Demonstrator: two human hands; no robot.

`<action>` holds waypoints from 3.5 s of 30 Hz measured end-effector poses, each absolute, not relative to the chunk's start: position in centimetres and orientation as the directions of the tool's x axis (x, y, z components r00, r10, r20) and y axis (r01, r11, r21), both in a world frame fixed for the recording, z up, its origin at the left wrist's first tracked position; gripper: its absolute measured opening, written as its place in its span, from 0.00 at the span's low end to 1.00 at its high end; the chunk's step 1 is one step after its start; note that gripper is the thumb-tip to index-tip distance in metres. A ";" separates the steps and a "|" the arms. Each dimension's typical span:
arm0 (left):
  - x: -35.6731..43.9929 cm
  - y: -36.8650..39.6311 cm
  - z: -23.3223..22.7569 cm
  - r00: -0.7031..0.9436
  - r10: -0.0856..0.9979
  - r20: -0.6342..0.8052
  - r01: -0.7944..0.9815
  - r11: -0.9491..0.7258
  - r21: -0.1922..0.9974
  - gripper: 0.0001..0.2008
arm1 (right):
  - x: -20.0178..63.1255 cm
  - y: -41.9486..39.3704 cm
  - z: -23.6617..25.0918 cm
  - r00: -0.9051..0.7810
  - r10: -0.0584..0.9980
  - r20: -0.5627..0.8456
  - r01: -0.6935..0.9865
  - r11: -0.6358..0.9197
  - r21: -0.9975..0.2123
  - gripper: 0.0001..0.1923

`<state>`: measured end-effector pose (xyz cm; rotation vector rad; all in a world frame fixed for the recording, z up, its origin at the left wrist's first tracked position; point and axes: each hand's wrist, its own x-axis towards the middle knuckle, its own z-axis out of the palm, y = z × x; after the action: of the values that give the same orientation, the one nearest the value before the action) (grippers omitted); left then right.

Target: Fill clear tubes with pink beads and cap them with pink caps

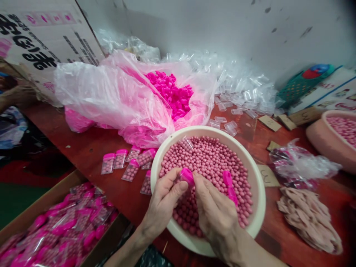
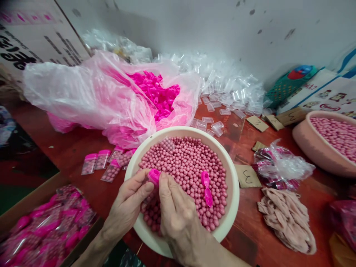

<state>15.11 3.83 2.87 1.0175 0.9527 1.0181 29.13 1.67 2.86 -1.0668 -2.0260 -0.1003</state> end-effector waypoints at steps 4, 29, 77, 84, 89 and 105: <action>15.1 3.8 3.1 0.267 0.949 -0.166 -0.222 0.228 0.948 0.09 | 30.1 2.3 4.2 -0.238 0.757 0.608 0.586 0.611 -0.532 0.23; 14.5 3.5 3.8 0.356 0.925 -0.130 0.063 0.115 0.991 0.12 | 29.1 3.1 5.1 -0.491 0.713 0.501 0.829 0.559 0.016 0.09; 9.1 5.7 -2.9 0.159 0.983 0.095 0.965 -0.175 0.197 0.24 | 32.3 8.5 4.5 -0.301 0.947 0.107 0.859 0.318 -0.401 0.06; 7.7 6.2 -3.1 0.121 0.992 0.025 0.990 -0.122 0.066 0.25 | 32.4 8.5 3.9 -0.335 0.941 0.049 0.854 0.325 -0.406 0.09; 4.0 3.2 -3.3 -0.093 0.981 0.170 0.995 0.087 0.043 0.25 | 33.1 8.7 3.3 -0.366 0.927 0.083 0.838 0.367 -0.405 0.09; -2.8 6.4 -3.4 -0.277 0.831 0.482 0.956 0.186 0.229 0.23 | 33.2 8.7 3.4 -0.366 0.916 0.166 0.816 0.402 -0.415 0.13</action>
<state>-2.77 6.40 -3.41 2.0107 2.5988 0.8469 33.21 8.71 3.40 -1.4932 -2.2954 0.3717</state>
